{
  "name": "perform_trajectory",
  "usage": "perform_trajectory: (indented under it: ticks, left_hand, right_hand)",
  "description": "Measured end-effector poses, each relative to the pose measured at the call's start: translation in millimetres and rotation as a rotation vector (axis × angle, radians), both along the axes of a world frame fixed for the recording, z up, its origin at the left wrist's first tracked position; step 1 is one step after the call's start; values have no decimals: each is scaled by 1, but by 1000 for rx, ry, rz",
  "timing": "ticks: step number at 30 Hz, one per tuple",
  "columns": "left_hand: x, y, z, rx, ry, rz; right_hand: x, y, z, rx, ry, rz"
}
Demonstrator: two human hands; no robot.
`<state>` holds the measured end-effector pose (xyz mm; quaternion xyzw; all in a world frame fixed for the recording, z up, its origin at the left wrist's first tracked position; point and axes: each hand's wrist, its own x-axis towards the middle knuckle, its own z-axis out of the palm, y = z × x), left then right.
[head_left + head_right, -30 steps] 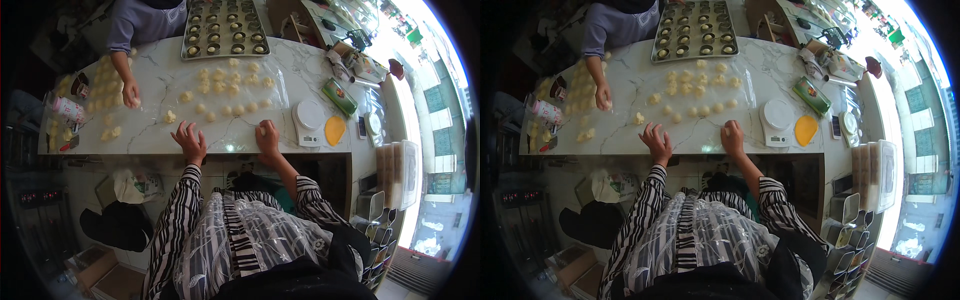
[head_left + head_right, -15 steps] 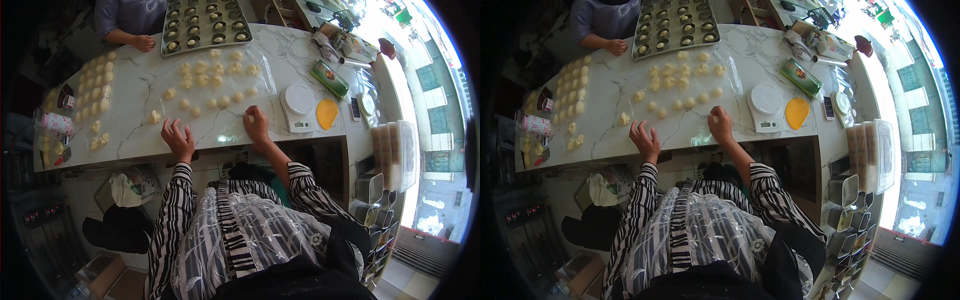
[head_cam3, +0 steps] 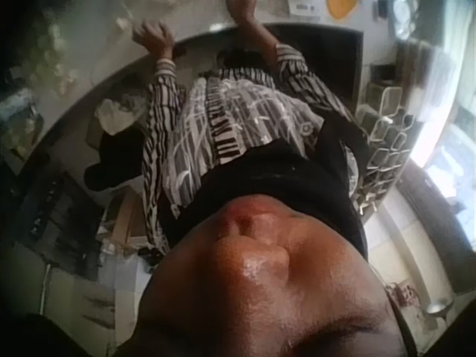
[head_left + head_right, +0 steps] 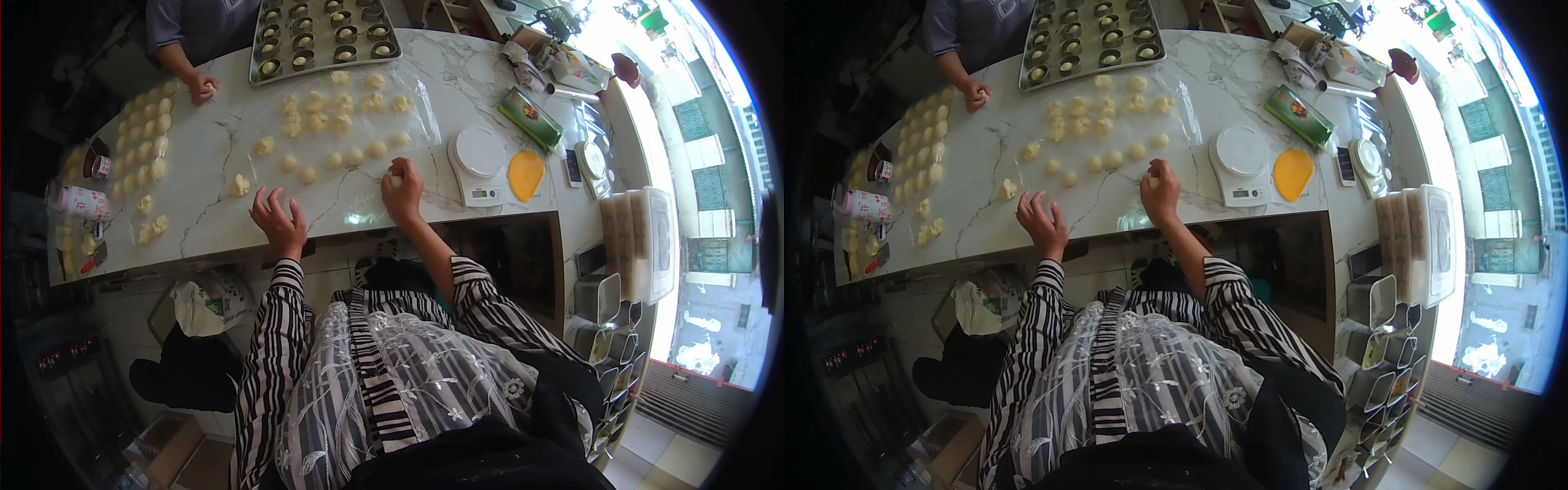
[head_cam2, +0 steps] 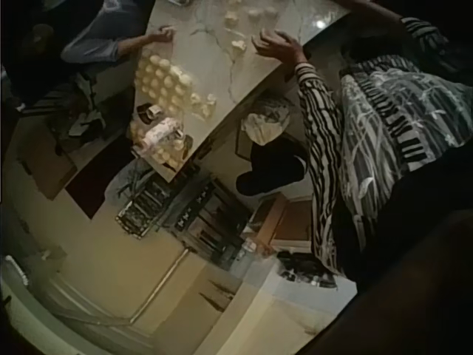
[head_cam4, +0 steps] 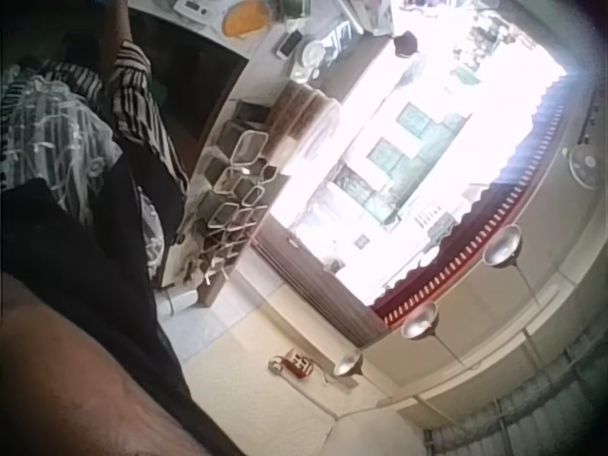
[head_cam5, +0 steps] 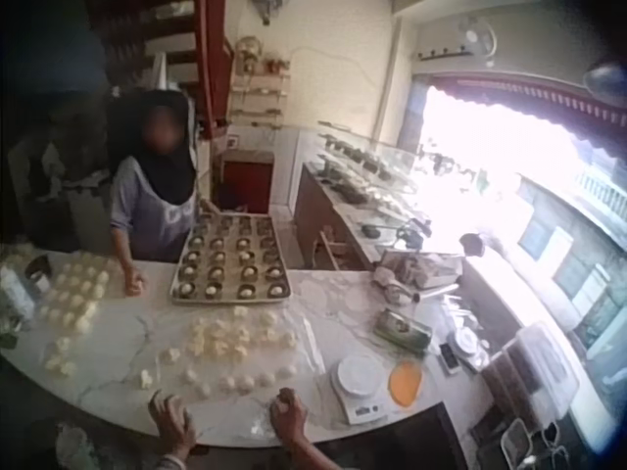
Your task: The person shapes small pieces of dough by hand on a counter.
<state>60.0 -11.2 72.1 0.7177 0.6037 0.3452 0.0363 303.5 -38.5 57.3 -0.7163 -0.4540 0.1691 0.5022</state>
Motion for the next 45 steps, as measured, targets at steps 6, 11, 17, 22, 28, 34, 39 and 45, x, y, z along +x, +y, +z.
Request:
perform_trajectory:
  ticks: [6,11,17,22,28,34,39,45]
  left_hand:
    - [-5,-2,-4,-21,18,19]
    - [-3,-1,-4,5,16,17]
    - [1,0,-2,4,25,9]
    - [-3,-1,-4,12,32,24]
    - [0,-1,-3,7,38,9]
    - [-5,-2,-3,-1,58,23]
    - [2,1,-2,-14,39,2]
    - [-5,-2,-4,-29,60,23]
  right_hand:
    - [9,-17,11,36,24,227]
    - [47,-15,39,-39,-154,624]
    - [53,3,40,-324,-354,806]
    - [23,-13,43,-358,-551,349]
    - [27,-5,32,74,-33,379]
    - [7,-20,-1,105,-21,327]
    - [21,14,2,76,-80,63]
    - [21,-16,2,121,-32,298]
